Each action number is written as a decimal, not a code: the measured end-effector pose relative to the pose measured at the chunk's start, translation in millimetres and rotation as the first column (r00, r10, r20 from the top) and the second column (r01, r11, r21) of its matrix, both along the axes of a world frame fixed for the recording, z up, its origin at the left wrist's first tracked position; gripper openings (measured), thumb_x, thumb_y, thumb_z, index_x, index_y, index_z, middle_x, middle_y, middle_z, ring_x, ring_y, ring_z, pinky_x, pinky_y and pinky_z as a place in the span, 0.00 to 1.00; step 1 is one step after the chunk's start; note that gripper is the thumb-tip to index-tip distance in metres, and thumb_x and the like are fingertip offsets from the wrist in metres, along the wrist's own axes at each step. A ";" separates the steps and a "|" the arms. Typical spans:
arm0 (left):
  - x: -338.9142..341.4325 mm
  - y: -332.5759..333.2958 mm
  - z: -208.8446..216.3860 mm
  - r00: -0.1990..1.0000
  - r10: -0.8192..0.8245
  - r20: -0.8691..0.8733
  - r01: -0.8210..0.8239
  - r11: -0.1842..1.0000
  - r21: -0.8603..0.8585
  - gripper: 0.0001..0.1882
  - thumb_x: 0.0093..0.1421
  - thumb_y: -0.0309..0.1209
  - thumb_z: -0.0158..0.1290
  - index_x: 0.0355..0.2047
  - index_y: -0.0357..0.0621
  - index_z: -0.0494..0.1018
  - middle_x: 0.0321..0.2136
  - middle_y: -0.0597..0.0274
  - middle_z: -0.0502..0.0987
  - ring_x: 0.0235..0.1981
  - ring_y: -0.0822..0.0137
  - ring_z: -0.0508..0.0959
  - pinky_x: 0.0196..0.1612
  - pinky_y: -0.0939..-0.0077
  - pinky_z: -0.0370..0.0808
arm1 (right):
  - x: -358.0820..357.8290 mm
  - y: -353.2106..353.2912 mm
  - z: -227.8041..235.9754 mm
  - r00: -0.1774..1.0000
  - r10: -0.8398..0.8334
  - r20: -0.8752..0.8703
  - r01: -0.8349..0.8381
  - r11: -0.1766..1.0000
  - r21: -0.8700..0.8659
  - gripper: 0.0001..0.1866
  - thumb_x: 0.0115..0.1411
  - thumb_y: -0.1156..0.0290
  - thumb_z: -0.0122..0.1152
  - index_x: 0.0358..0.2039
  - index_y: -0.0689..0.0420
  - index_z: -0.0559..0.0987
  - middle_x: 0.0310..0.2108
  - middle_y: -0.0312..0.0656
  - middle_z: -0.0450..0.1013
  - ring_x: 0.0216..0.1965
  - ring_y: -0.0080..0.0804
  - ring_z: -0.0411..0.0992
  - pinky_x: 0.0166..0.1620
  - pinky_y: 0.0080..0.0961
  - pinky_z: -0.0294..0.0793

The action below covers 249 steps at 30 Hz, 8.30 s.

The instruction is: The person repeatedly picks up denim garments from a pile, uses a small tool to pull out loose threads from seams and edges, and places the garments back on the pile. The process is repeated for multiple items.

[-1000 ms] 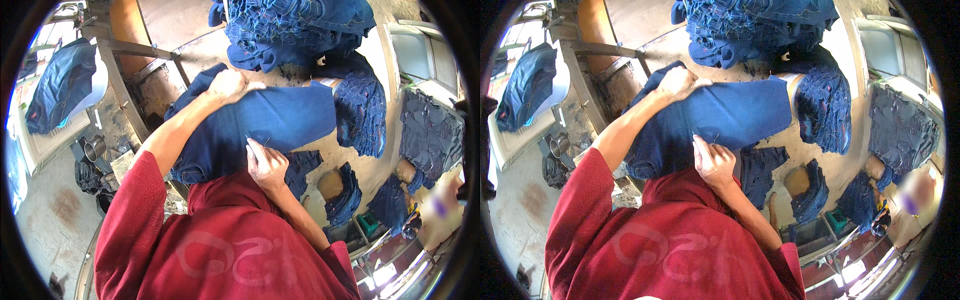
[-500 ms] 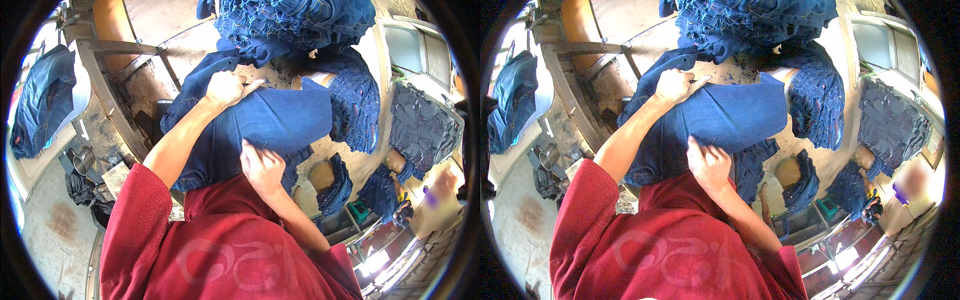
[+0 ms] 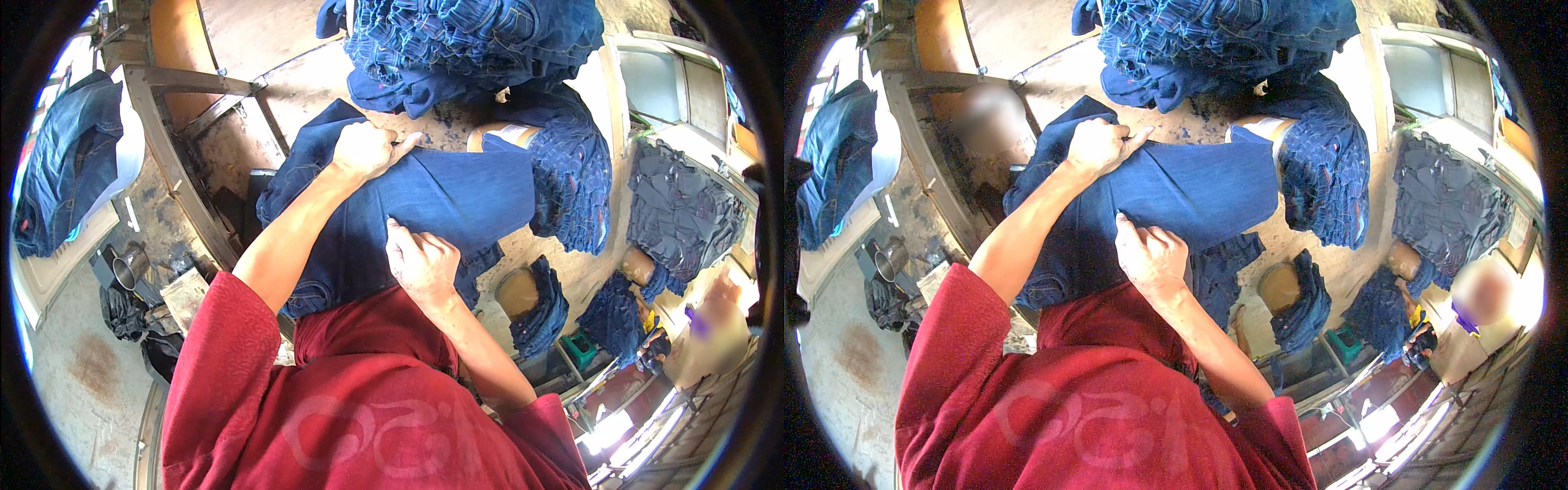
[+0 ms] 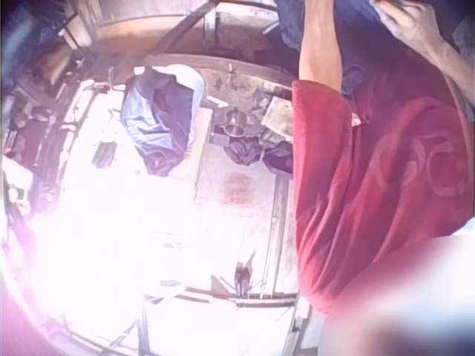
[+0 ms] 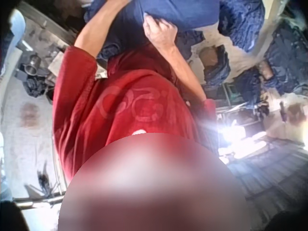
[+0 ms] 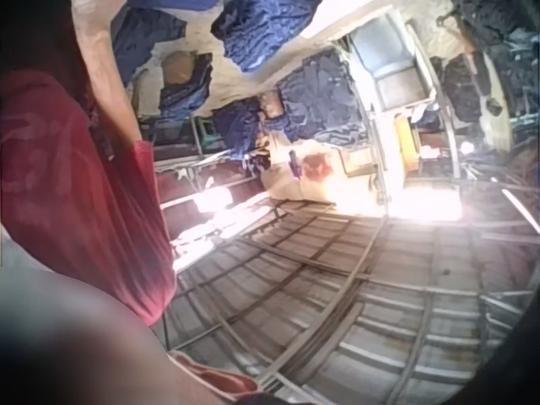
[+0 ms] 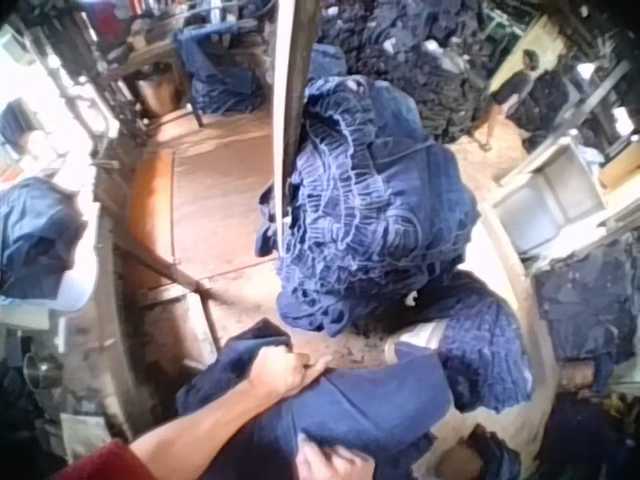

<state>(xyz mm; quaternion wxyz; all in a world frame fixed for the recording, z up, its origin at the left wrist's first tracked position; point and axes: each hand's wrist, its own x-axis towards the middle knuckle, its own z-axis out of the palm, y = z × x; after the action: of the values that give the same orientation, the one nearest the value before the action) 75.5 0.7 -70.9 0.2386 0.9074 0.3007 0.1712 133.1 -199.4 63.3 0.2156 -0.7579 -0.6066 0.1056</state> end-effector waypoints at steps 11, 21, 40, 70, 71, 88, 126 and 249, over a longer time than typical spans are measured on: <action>-2.0 -0.3 4.0 0.992 -0.023 -0.122 0.014 0.997 -0.074 0.31 0.69 0.61 0.59 0.22 0.49 0.88 0.16 0.51 0.82 0.19 0.52 0.85 0.26 0.60 0.82 | 1.0 -23.1 -2.1 0.993 -0.067 -0.100 0.067 0.998 0.001 0.09 0.60 0.77 0.72 0.41 0.51 0.87 0.20 0.34 0.77 0.18 0.32 0.75 0.23 0.30 0.76; -0.8 -0.7 5.7 0.992 0.000 -0.128 -0.009 0.997 -0.076 0.28 0.69 0.59 0.60 0.24 0.53 0.89 0.15 0.51 0.81 0.18 0.52 0.85 0.26 0.60 0.82 | 2.3 -30.3 22.0 0.996 -0.049 -0.080 0.042 0.995 -0.086 0.06 0.59 0.75 0.76 0.32 0.51 0.85 0.19 0.37 0.78 0.19 0.31 0.79 0.22 0.31 0.75; -0.2 -1.3 -3.7 1.000 0.006 0.023 -0.007 0.999 0.036 0.31 0.68 0.52 0.64 0.12 0.49 0.78 0.09 0.53 0.73 0.13 0.52 0.80 0.20 0.57 0.77 | 3.5 -20.4 9.3 0.995 -0.043 -0.091 0.037 0.997 -0.065 0.05 0.61 0.78 0.73 0.35 0.54 0.84 0.19 0.39 0.77 0.19 0.35 0.79 0.23 0.33 0.78; -107.1 -117.4 149.6 0.986 0.161 0.031 -0.162 0.987 0.014 0.17 0.54 0.40 0.74 0.40 0.50 0.82 0.46 0.62 0.80 0.50 0.53 0.78 0.53 0.56 0.74 | 28.7 -37.4 -7.4 0.987 -0.145 -0.071 0.141 0.988 -0.059 0.20 0.61 0.53 0.78 0.46 0.49 0.82 0.38 0.37 0.80 0.40 0.42 0.78 0.44 0.43 0.74; -113.9 -136.8 148.5 0.987 0.154 0.037 -0.155 0.987 0.048 0.16 0.54 0.39 0.74 0.41 0.52 0.84 0.48 0.64 0.80 0.54 0.53 0.77 0.57 0.55 0.73 | 27.6 -40.7 -14.2 0.996 -0.090 -0.017 0.090 0.995 -0.033 0.17 0.62 0.54 0.76 0.44 0.49 0.82 0.36 0.36 0.79 0.38 0.40 0.78 0.43 0.42 0.74; -81.4 -209.4 165.3 0.916 0.379 0.131 -0.324 0.892 -0.314 0.10 0.65 0.35 0.68 0.41 0.42 0.84 0.45 0.55 0.82 0.44 0.49 0.83 0.49 0.59 0.80 | 80.9 -65.8 14.4 0.794 -0.117 -0.596 0.055 0.991 -0.120 0.14 0.76 0.62 0.62 0.40 0.60 0.79 0.35 0.53 0.80 0.36 0.61 0.80 0.38 0.46 0.78; -76.9 -221.3 179.8 0.748 0.637 -0.188 -0.114 -0.155 -0.981 0.09 0.74 0.35 0.57 0.43 0.42 0.78 0.31 0.65 0.82 0.14 0.82 0.61 0.17 0.79 0.55 | 101.9 -68.9 36.9 0.825 0.016 -0.565 -0.125 0.980 -0.156 0.15 0.72 0.60 0.68 0.40 0.60 0.82 0.38 0.52 0.84 0.39 0.57 0.83 0.41 0.45 0.80; 388.9 -200.1 220.4 0.916 -0.373 0.145 0.307 0.423 -0.853 0.36 0.78 0.63 0.46 0.52 0.44 0.89 0.43 0.58 0.88 0.45 0.69 0.81 0.49 0.68 0.76 | 577.0 -209.3 61.2 0.622 -0.783 -0.013 0.766 0.605 0.216 0.17 0.62 0.74 0.67 0.49 0.61 0.74 0.39 0.59 0.83 0.41 0.62 0.84 0.48 0.52 0.83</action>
<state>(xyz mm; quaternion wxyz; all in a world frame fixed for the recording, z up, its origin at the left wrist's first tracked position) 464.4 -199.4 149.5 0.6776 0.7122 0.1636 -0.0836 710.1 -408.7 124.6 0.2899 -0.9234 -0.2345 -0.0911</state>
